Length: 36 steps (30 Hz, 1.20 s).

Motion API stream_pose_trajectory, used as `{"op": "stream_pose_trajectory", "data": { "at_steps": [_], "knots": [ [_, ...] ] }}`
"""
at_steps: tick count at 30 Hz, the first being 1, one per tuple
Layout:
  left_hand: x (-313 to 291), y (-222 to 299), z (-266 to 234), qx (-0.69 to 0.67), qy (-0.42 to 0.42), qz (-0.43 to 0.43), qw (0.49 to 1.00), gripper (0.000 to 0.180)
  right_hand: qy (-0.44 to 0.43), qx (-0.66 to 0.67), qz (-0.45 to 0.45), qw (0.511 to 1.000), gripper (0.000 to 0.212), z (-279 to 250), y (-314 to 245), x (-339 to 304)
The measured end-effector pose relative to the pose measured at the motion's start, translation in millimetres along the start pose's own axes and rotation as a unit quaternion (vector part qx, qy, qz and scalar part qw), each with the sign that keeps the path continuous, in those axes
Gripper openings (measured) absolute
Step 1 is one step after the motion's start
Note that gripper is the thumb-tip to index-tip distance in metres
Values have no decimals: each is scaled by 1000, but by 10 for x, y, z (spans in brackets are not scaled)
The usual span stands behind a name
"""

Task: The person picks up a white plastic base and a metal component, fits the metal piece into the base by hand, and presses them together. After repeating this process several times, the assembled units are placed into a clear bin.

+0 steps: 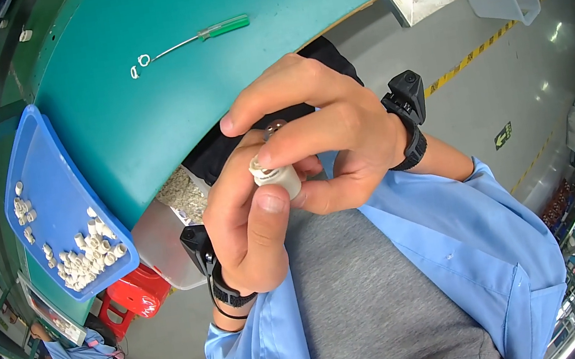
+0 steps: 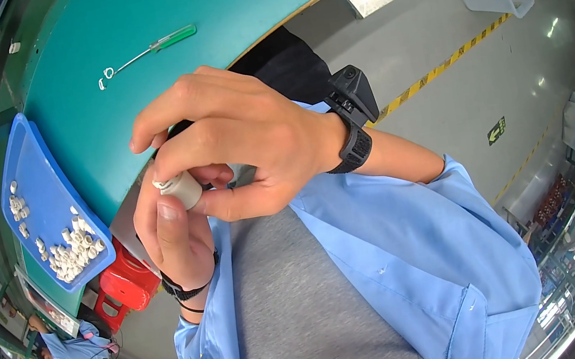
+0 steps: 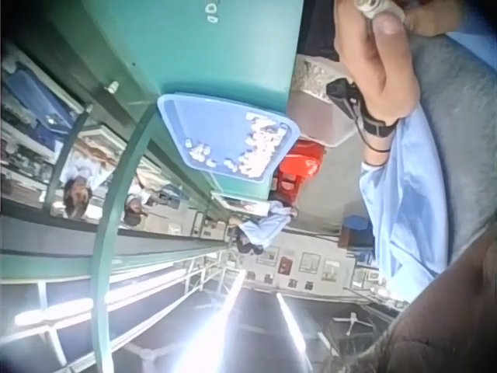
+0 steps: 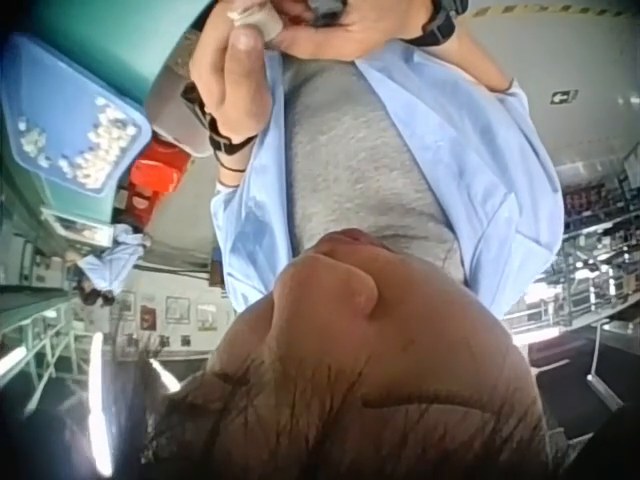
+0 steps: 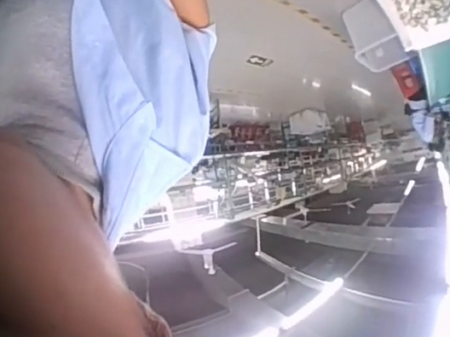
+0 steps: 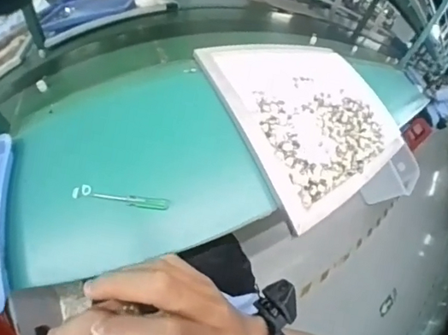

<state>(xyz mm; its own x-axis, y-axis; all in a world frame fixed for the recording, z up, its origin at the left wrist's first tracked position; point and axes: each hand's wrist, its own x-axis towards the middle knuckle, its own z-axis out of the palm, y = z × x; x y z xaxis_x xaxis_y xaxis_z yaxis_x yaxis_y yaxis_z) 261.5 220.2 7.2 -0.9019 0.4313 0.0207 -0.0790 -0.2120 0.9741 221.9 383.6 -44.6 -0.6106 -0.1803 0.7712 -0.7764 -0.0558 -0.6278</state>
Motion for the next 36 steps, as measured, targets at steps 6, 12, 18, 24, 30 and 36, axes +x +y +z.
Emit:
{"op": "stream_pose_trajectory", "data": {
  "at_steps": [6,12,18,24,30,36],
  "knots": [
    [206,-44,-142,-13,4,-19,1000,39,-15,-16,2,1000,32,-8,212,103],
    [310,-98,-285,-76,-20,-46,996,48,17,64,35,997,34,33,368,154],
    [313,-81,-346,-130,-33,-96,986,56,47,91,29,994,36,107,433,203],
    [346,-72,-354,-125,-29,-105,986,55,59,112,33,991,32,167,486,214],
    [395,-93,-369,-130,-30,-86,987,54,34,102,37,994,28,148,480,295],
    [342,-34,-441,-103,17,-78,991,40,10,95,68,993,31,85,463,311]
  ]
}}
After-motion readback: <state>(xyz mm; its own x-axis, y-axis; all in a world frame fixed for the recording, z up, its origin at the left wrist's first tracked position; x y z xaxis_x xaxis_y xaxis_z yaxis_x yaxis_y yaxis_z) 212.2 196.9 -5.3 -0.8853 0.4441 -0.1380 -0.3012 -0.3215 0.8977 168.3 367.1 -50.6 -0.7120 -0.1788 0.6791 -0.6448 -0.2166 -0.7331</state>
